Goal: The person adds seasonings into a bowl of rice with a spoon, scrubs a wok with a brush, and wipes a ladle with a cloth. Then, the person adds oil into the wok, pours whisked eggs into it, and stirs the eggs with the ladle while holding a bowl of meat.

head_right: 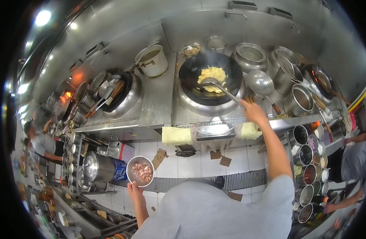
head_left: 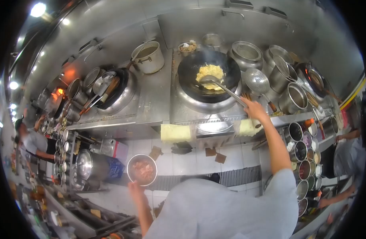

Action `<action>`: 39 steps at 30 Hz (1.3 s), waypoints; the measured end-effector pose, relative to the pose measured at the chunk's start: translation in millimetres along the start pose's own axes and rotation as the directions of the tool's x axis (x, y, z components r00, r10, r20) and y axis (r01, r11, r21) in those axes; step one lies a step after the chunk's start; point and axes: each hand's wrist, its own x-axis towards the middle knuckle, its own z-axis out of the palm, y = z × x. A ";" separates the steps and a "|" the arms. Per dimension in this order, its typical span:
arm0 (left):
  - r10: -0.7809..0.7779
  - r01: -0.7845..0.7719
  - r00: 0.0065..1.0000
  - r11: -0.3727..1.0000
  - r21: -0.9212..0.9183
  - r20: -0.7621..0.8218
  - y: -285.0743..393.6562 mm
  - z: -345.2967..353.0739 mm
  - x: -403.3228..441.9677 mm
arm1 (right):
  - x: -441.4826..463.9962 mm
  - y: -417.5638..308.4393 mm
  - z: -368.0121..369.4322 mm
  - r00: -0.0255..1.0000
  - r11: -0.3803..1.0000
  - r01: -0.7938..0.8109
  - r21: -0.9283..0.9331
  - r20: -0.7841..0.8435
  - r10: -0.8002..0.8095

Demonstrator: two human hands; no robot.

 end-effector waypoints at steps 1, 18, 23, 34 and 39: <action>-0.006 0.005 1.000 0.999 0.041 0.030 -0.9 1.9 2.3 | 12.8 1.1 3.2 1.000 1.000 -0.010 0.008 0.001 0.010; -0.053 0.049 0.991 0.998 0.034 0.121 4.0 34.4 -3.7 | 71.7 -0.4 20.0 1.000 0.996 -0.006 -0.086 -0.015 0.005; -0.033 0.032 0.996 0.999 0.025 0.079 -25.7 18.8 16.9 | 50.4 21.6 83.5 0.967 0.995 -0.081 -0.055 -0.248 0.065; -0.138 0.141 0.987 0.989 -0.038 0.080 -17.2 29.0 -5.0 | 21.3 -8.4 22.4 0.903 0.386 -0.429 0.817 0.385 0.188; -0.131 0.138 0.988 0.987 -0.085 0.083 -11.9 37.1 -6.3 | 115.5 29.4 152.1 0.882 0.800 0.115 0.588 -0.432 0.191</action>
